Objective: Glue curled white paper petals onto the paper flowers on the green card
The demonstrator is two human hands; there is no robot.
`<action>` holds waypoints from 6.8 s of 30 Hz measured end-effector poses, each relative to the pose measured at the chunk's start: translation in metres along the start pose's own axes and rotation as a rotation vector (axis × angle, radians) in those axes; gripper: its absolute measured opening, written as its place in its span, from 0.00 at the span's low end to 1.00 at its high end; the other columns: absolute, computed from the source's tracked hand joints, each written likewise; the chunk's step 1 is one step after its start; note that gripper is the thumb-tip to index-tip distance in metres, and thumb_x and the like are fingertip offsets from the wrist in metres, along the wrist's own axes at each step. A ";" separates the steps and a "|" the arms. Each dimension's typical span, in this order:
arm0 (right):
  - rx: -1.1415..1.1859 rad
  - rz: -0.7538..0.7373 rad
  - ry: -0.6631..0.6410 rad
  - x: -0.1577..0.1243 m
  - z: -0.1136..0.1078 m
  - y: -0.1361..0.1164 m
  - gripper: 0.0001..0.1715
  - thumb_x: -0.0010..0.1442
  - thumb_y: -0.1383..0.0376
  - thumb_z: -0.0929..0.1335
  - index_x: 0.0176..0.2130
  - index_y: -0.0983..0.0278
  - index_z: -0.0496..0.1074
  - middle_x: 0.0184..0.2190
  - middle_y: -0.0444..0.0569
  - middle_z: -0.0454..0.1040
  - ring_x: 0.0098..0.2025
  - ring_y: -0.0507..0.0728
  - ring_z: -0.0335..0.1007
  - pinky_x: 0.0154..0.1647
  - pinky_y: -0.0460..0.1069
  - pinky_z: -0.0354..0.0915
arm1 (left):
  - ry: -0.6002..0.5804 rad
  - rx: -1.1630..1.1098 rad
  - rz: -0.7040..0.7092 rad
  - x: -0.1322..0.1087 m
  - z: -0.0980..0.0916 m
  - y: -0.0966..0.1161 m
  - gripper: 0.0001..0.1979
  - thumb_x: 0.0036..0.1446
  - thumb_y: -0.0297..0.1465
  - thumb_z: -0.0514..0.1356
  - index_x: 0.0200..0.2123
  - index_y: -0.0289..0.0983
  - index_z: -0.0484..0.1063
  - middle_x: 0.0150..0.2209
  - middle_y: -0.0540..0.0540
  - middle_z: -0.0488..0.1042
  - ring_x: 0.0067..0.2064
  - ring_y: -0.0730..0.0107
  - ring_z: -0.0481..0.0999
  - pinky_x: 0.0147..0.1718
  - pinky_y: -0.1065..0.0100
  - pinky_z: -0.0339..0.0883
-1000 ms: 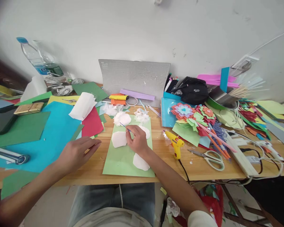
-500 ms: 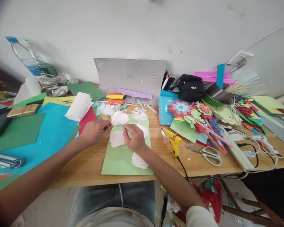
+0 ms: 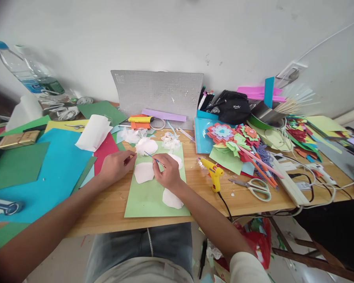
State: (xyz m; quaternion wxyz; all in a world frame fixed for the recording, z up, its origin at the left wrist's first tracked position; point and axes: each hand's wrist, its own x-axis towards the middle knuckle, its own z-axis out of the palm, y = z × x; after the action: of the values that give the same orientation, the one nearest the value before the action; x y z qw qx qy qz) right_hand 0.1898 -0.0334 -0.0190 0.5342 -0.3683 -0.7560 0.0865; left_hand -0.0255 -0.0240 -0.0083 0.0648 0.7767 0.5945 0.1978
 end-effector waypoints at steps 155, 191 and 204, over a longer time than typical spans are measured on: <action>0.510 0.864 -0.029 0.041 -0.021 0.020 0.16 0.48 0.54 0.75 0.32 0.64 0.78 0.25 0.44 0.77 0.25 0.51 0.73 0.30 0.48 0.71 | -0.197 -1.363 -0.369 0.054 0.002 0.075 0.18 0.54 0.42 0.65 0.41 0.35 0.74 0.34 0.45 0.78 0.35 0.68 0.79 0.38 0.64 0.74; 0.143 0.418 -0.270 0.027 -0.017 -0.007 0.07 0.60 0.60 0.68 0.34 0.61 0.75 0.31 0.46 0.77 0.32 0.53 0.73 0.34 0.48 0.70 | -0.128 -0.768 -0.172 0.018 -0.015 0.046 0.13 0.53 0.43 0.64 0.31 0.39 0.78 0.33 0.45 0.77 0.33 0.65 0.73 0.29 0.66 0.68; -0.461 0.262 0.560 -0.046 -0.148 -0.033 0.07 0.61 0.60 0.68 0.35 0.62 0.73 0.30 0.49 0.73 0.34 0.58 0.72 0.39 0.54 0.69 | 0.234 -0.827 -0.390 0.040 -0.018 0.003 0.14 0.49 0.42 0.66 0.32 0.38 0.79 0.31 0.48 0.77 0.31 0.69 0.70 0.29 0.70 0.62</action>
State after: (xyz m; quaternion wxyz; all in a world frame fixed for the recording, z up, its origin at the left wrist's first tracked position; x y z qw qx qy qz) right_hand 0.3104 -0.1259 0.0253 0.6077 -0.5816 -0.5269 -0.1222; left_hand -0.0207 0.0108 0.0182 0.3374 0.5322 0.6038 0.4882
